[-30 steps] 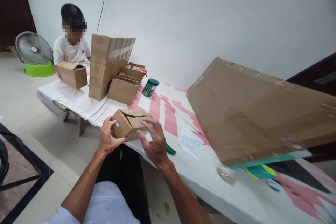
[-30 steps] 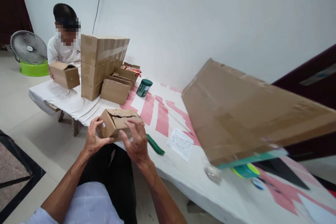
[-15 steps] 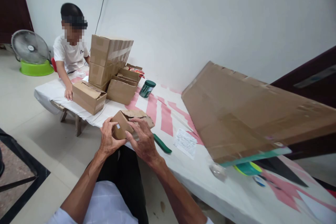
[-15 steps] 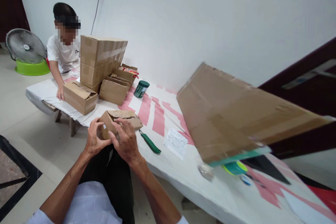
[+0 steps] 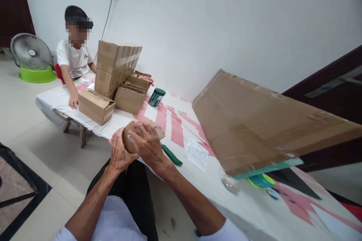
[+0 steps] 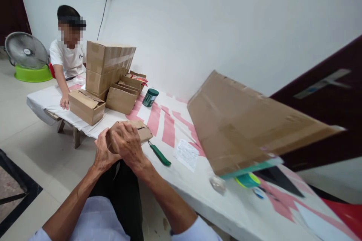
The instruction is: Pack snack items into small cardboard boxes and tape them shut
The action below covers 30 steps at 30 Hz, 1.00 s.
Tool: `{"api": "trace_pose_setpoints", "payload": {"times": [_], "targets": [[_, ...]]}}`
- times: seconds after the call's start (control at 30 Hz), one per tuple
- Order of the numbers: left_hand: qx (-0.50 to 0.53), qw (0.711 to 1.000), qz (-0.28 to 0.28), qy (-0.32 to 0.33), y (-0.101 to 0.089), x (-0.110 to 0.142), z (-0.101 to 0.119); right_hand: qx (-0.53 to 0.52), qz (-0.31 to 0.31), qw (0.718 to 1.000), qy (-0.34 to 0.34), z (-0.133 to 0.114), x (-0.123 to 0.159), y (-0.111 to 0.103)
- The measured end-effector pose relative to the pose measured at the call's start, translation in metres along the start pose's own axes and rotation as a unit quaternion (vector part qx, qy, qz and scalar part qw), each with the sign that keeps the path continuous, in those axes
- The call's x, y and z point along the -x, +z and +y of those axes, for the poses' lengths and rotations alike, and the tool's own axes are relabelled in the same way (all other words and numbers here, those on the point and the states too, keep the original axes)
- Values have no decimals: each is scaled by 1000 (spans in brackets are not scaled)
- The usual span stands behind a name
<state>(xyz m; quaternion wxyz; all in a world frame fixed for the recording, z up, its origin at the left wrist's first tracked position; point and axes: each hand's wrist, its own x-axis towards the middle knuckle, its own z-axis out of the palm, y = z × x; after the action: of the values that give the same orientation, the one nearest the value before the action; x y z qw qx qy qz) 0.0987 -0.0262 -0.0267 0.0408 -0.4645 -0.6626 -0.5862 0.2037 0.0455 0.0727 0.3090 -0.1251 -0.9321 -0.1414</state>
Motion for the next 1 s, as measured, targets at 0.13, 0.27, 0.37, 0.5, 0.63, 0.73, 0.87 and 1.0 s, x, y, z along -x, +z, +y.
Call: {"api": "trace_pose_setpoints", "payload": {"times": [0.13,0.27,0.37,0.5,0.63,0.73,0.87,1.0], "targets": [[-4,1000,15,8,4,2,5,53,-41,997,-34,0,-4,7],[-9,1000,25,9,6,4,7,68,-66,995,-42,1,-6,9],[-11,999,28,15,6,4,7,93,-67,992,-48,2,-7,9],[-8,999,23,26,5,4,7,104,-70,990,-72,2,-9,8],[-4,1000,14,18,5,4,7,105,-74,988,-86,2,-12,9],[-9,1000,14,19,5,5,6,93,-78,989,-90,3,-13,12],[-10,1000,16,21,6,5,5,79,-93,989,-84,3,-12,16],[-2,1000,13,22,6,5,4,111,-92,985,-97,3,-10,17]]}}
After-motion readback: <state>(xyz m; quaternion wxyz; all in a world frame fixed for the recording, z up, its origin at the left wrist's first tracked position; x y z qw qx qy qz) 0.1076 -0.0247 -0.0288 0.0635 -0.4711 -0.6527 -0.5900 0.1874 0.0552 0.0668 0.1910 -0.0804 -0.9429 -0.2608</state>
